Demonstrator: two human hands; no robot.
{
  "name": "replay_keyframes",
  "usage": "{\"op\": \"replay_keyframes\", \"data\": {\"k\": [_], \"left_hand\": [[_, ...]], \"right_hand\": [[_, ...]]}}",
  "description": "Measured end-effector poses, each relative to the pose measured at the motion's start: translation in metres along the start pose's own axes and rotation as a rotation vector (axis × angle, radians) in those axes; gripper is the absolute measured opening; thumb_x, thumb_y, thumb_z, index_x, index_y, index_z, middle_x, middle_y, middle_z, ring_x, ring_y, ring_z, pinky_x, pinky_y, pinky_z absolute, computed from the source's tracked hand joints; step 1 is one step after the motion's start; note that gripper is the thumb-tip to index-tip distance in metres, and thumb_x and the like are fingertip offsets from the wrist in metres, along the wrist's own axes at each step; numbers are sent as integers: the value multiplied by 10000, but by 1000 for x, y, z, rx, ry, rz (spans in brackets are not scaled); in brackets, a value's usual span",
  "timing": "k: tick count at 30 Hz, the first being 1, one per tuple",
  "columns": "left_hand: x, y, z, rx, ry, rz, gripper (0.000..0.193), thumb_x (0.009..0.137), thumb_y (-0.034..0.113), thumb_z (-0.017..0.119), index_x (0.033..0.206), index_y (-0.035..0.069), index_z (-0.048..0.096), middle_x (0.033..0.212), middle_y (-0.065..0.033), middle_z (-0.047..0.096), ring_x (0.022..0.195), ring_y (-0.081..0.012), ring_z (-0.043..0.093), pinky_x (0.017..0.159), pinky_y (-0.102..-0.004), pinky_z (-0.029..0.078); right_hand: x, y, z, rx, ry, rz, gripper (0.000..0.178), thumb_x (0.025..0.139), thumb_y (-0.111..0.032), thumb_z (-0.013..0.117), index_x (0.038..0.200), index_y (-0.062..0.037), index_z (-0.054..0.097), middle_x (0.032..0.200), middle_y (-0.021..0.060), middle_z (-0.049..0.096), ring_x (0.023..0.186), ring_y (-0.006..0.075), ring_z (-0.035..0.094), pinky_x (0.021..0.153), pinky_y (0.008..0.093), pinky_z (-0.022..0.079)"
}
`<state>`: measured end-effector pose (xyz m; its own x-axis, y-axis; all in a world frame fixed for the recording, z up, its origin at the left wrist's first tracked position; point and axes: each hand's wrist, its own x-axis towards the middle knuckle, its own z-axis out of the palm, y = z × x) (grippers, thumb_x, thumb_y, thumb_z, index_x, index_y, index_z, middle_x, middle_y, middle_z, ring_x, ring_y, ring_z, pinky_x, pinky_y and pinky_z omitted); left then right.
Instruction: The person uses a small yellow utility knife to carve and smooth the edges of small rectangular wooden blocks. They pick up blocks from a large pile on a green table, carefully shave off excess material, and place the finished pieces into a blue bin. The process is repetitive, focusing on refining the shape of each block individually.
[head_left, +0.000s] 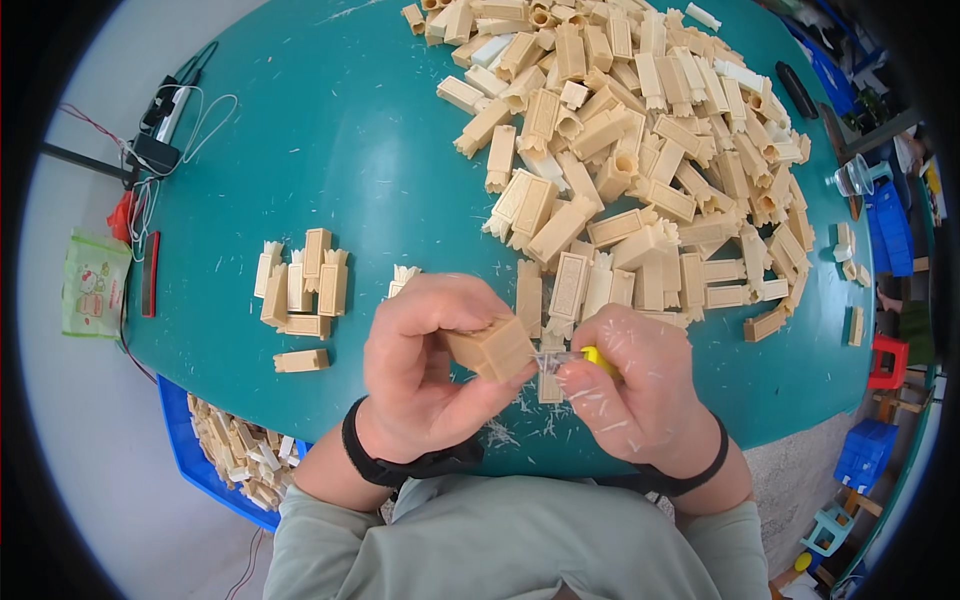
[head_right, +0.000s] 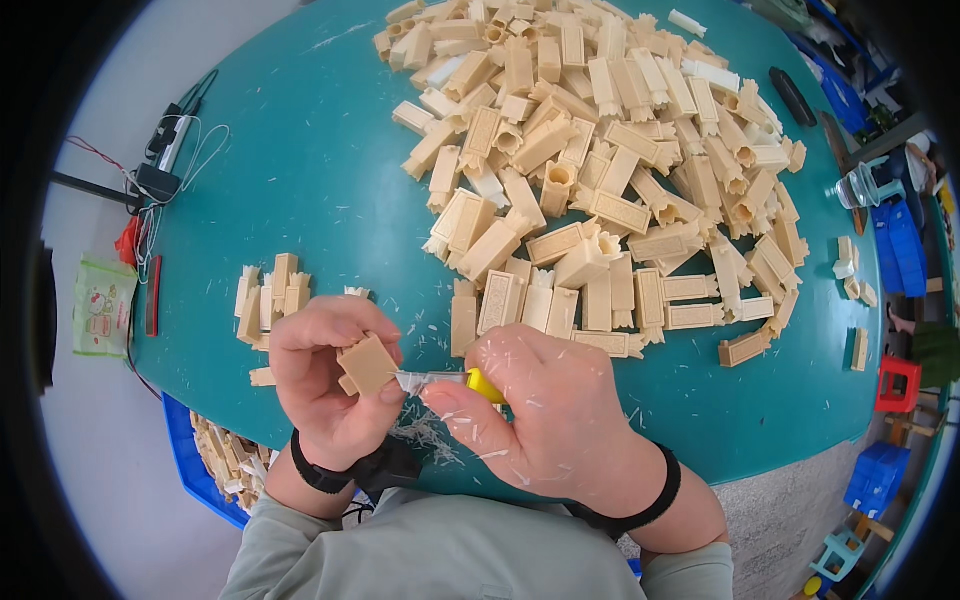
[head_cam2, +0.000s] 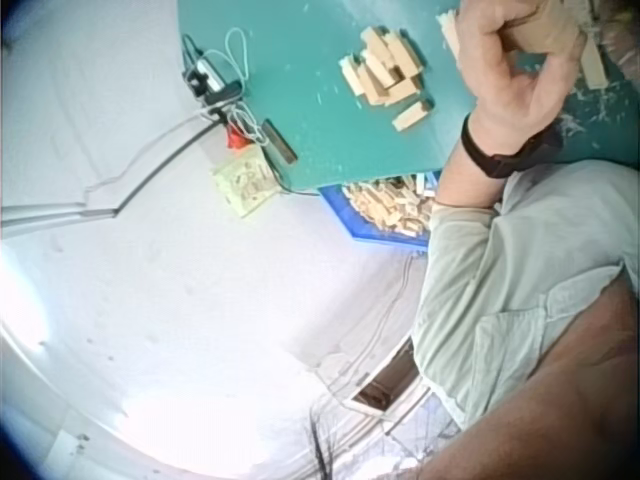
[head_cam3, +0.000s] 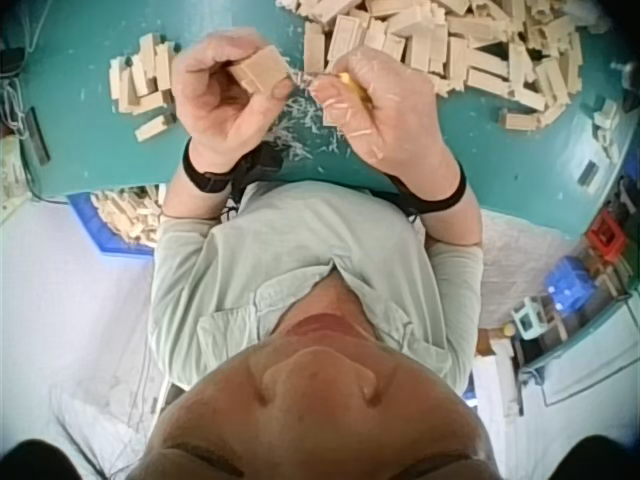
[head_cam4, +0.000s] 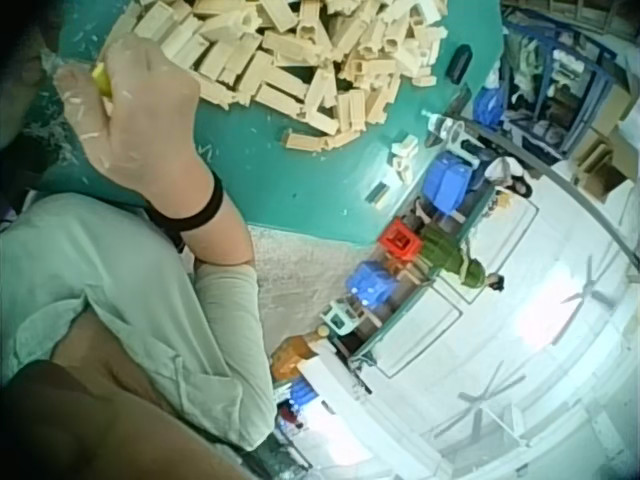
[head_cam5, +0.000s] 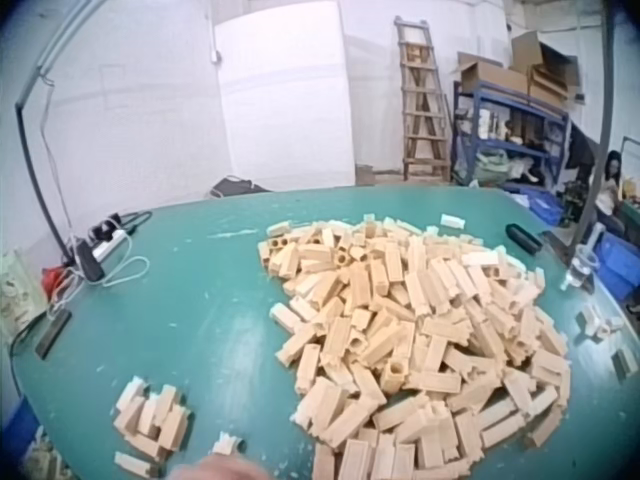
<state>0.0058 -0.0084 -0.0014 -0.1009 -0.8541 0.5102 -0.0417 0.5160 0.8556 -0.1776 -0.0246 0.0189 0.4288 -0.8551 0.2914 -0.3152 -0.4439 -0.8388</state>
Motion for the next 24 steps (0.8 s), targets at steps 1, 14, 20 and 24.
{"op": "replay_keyframes", "data": {"k": [1,14,20,24], "left_hand": [[0,0,0,-3,6,-1,473,665,-39,722,1025,31,424,933,-131,538,816,-193,563,662,-267,469],[0,1,-1,-3,-16,-12,450,669,-36,726,997,36,426,885,-132,549,779,-180,570,650,-259,469],[-1,2,0,-42,-104,-24,389,663,-19,733,974,29,503,879,-132,580,778,-213,582,655,-299,465],[5,5,0,49,-345,55,422,662,46,760,952,71,455,848,-108,573,707,-164,534,607,-254,400]], "right_hand": [[0,0,0,-11,1,-6,256,773,-239,673,710,-38,527,599,88,512,455,241,496,410,305,376],[-1,1,0,-69,-12,-42,269,766,-254,682,704,-49,519,586,75,503,450,232,492,406,308,374],[0,7,-2,-79,38,-56,278,769,-255,680,701,-42,515,575,87,491,454,239,487,406,308,367],[1,10,-1,-80,45,3,264,775,-235,672,700,-32,521,574,98,487,455,254,480,411,317,367]]}}
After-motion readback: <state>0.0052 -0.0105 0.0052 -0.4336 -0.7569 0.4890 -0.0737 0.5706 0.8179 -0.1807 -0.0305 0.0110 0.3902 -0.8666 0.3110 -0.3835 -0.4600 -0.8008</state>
